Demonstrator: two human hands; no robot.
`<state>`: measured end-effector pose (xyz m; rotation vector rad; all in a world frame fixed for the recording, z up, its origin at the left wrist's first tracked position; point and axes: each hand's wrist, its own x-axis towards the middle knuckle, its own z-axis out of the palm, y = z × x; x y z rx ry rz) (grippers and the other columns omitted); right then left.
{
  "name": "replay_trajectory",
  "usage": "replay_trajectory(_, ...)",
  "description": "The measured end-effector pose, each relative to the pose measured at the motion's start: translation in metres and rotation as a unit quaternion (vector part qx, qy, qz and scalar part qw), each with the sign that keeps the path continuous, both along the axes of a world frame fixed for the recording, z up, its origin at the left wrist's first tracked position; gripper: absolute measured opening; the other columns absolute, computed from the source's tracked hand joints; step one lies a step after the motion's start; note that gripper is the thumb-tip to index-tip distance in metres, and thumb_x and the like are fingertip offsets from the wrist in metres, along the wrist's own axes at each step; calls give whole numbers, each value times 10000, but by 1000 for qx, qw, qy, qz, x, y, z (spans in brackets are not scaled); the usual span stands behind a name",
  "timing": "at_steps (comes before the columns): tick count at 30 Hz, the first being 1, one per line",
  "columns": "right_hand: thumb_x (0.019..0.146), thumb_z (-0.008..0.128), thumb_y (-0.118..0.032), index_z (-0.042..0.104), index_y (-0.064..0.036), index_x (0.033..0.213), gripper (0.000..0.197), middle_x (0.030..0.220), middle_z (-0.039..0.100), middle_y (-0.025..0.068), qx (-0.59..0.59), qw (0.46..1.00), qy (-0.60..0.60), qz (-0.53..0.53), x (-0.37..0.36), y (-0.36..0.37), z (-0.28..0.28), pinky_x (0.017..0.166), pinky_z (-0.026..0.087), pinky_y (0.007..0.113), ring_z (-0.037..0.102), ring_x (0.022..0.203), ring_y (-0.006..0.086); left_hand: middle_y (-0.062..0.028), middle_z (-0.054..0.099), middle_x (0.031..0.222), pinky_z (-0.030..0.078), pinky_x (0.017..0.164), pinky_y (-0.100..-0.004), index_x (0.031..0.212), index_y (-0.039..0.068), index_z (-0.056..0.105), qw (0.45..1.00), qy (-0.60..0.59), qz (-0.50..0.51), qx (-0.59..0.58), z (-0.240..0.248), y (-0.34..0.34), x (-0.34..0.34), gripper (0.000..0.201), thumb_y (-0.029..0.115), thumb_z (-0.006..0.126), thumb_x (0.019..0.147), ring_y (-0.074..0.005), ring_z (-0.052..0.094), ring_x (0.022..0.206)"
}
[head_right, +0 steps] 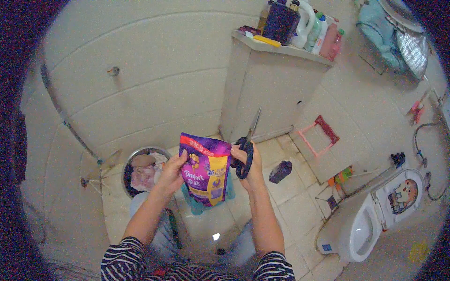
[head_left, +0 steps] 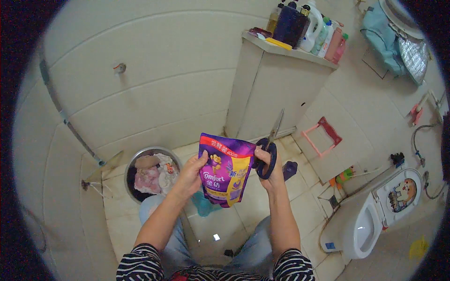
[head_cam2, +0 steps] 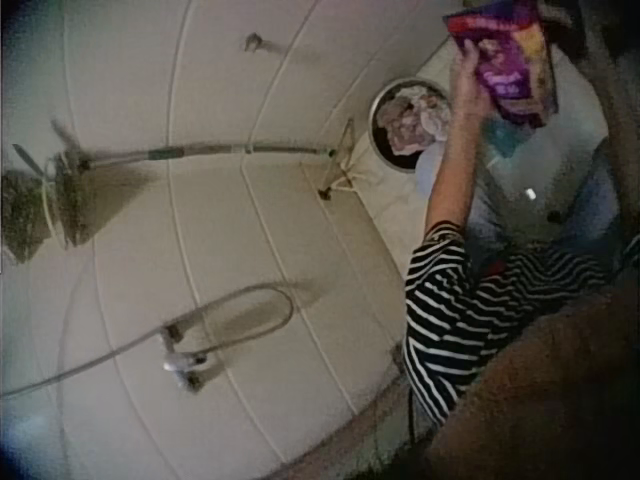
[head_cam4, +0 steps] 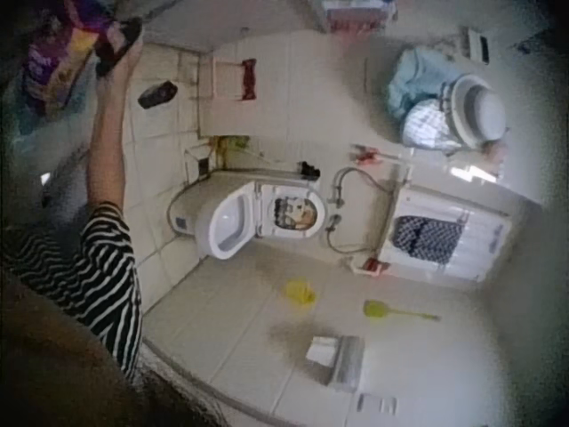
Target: Refilling a fabric softener bottle from a refill pouch using scissors.
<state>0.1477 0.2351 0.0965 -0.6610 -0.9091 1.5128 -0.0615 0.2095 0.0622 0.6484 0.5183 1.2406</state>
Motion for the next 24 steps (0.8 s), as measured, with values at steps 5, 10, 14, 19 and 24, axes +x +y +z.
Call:
replay_trajectory(5,803,614,-146,438,-58,903,221,834,540,35,174,953,-249,0,36,7,-15,666,403,226,478,724,81,-81,608,1030,482,834,-328,1075,15,531,999,-23,-23,34,5,-3,-4,341,302,493,895,-166,599,908)
replay_trajectory(10,744,664,-115,433,-63,926,298,870,520,30,172,917,-351,77,63,-5,-20,713,400,240,471,776,98,-95,596,1048,485,822,-324,1103,19,510,999,-18,-3,27,16,-7,-3,357,311,485,899,-162,593,915)
replay_trajectory(14,698,705,-109,434,-70,929,358,879,506,10,194,885,-414,81,61,-13,-15,721,392,233,456,794,88,-99,616,990,504,780,-315,1062,20,536,997,-33,-50,39,3,0,-17,325,295,503,892,-159,613,847)
replay_trajectory(19,695,718,-138,466,-64,912,341,844,510,7,180,887,-418,83,61,-11,-18,702,398,236,467,779,88,-103,622,971,511,766,-314,1045,18,545,997,-26,-64,21,4,1,-16,312,286,513,888,-161,619,827)
replay_trajectory(24,690,726,-156,489,-61,873,314,784,508,-6,148,906,-387,87,57,-9,-17,654,401,227,471,732,79,-105,613,999,503,801,-328,1068,11,530,998,-18,-53,3,12,-1,-11,322,277,511,889,-175,613,868)
